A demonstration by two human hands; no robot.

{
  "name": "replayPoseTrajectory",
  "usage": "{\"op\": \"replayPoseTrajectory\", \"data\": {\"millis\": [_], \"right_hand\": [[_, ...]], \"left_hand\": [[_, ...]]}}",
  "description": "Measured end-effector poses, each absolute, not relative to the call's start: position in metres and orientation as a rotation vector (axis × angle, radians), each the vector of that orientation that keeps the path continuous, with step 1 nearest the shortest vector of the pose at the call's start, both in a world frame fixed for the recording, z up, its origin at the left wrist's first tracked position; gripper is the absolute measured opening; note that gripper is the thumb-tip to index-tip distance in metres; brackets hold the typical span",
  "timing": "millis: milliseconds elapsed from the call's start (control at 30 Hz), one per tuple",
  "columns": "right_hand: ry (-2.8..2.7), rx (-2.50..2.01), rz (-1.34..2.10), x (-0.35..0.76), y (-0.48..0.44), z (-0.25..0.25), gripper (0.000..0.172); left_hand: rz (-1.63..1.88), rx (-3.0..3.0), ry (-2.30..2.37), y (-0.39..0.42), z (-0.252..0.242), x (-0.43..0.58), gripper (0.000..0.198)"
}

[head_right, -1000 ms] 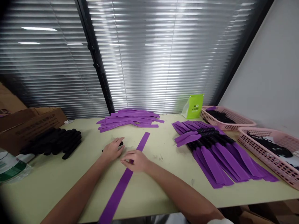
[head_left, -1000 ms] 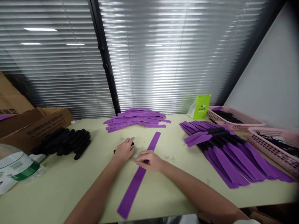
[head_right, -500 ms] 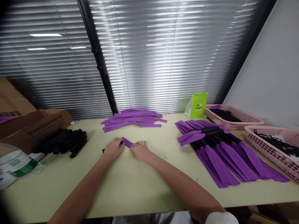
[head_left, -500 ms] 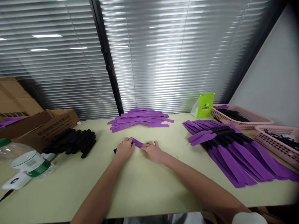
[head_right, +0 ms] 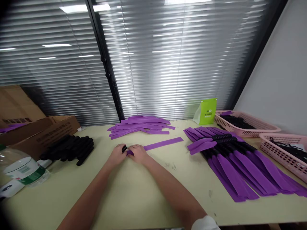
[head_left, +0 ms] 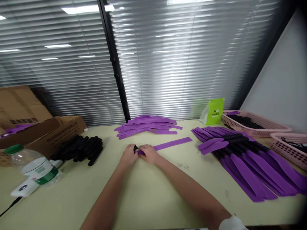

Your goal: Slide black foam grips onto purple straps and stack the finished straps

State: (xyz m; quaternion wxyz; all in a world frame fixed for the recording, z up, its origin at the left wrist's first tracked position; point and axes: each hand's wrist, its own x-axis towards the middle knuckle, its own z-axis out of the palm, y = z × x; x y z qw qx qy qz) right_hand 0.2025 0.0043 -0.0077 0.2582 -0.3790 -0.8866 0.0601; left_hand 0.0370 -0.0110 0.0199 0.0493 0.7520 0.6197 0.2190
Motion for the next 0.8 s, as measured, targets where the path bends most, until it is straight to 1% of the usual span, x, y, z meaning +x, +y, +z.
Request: {"op": "replayPoseTrajectory", "data": {"millis": [67, 133, 233, 333, 400, 500, 667, 800], "right_hand": [[-2.413, -1.026, 0.172, 0.201, 0.006, -0.009, 0.036], [-2.434, -1.009, 0.145, 0.201, 0.006, -0.008, 0.036], [-2.47, -0.986, 0.095, 0.203, 0.003, -0.005, 0.035], [-2.482, -0.945, 0.095, 0.203, 0.0, -0.004, 0.03], [-2.45, -0.919, 0.131, 0.203, -0.002, -0.004, 0.027], [-2.35, -0.91, 0.238, 0.203, -0.004, -0.004, 0.028], [-2.052, -0.884, 0.358, 0.206, -0.005, -0.004, 0.037], [-1.873, -0.812, 0.359, 0.21, -0.002, -0.005, 0.037]], "left_hand": [[0.756, 2.284, 1.877, -0.008, 0.02, 0.032, 0.031], [0.834, 2.268, 1.874, -0.006, 0.02, 0.028, 0.034], [0.888, 2.24, 1.886, -0.005, 0.02, 0.024, 0.032], [0.899, 2.221, 1.92, -0.006, 0.022, 0.022, 0.032], [0.899, 2.213, 1.95, -0.006, 0.022, 0.021, 0.034], [0.929, 2.199, 1.893, -0.005, 0.023, 0.019, 0.037], [0.985, 2.208, 1.576, -0.008, 0.025, 0.019, 0.03], [1.074, 2.142, 1.435, -0.017, 0.031, 0.025, 0.02]]}}
